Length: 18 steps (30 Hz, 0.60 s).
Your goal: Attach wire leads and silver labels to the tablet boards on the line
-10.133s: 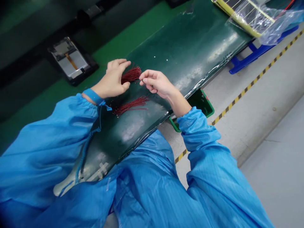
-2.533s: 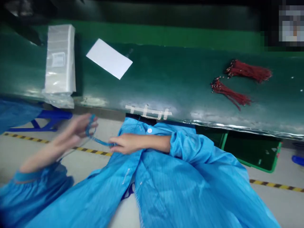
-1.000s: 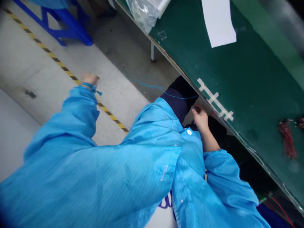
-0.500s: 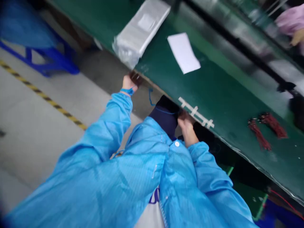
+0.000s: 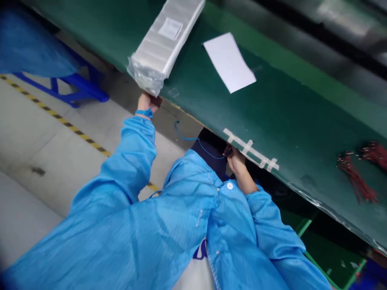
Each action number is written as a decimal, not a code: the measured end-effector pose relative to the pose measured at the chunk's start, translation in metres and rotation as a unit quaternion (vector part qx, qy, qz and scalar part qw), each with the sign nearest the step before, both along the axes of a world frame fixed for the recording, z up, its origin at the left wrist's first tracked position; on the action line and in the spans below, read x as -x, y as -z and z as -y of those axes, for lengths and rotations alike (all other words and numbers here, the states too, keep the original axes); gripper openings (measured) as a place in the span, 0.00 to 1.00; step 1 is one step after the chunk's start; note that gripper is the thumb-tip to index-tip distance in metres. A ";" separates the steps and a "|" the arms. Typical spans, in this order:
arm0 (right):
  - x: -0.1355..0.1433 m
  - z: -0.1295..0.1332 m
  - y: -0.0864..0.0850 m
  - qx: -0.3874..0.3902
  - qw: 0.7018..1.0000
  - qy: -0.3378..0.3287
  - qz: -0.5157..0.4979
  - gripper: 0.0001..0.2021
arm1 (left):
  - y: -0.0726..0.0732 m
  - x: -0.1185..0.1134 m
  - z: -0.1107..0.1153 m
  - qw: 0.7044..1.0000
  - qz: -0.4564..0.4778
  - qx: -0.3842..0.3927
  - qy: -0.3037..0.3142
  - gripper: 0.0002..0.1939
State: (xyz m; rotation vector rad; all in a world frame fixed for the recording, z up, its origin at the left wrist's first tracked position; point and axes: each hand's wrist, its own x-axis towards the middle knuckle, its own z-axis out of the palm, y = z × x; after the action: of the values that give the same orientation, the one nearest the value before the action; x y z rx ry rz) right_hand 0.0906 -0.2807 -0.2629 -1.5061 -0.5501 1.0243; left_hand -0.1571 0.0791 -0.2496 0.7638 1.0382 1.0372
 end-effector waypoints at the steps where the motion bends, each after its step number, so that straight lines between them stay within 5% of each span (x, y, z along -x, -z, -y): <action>1: 0.003 0.004 0.003 0.016 0.999 0.024 -0.026 0.25 | 0.009 0.006 -0.006 1.000 -0.007 0.025 -0.008 0.23; 7: 0.024 0.032 -0.011 0.119 0.991 0.026 -0.058 0.24 | 0.036 0.046 -0.026 0.997 -0.003 0.071 0.034 0.16; 13: 0.046 0.069 -0.073 0.211 0.972 -0.037 -0.091 0.26 | 0.043 0.055 -0.031 0.993 0.037 0.030 0.109 0.11; 16: 0.070 0.055 -0.099 0.226 0.966 -0.062 -0.110 0.26 | 0.051 0.047 -0.033 0.990 0.059 0.008 0.127 0.23; 18: 0.092 0.017 -0.101 0.185 0.975 -0.099 -0.075 0.26 | 0.055 0.043 -0.034 0.988 0.071 0.000 0.134 0.30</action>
State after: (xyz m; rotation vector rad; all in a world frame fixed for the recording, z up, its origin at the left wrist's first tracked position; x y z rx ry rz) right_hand -0.0017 -0.2975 -0.1618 -1.7021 -0.4242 1.4443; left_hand -0.2002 0.1131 -0.3046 0.7932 0.7896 0.8473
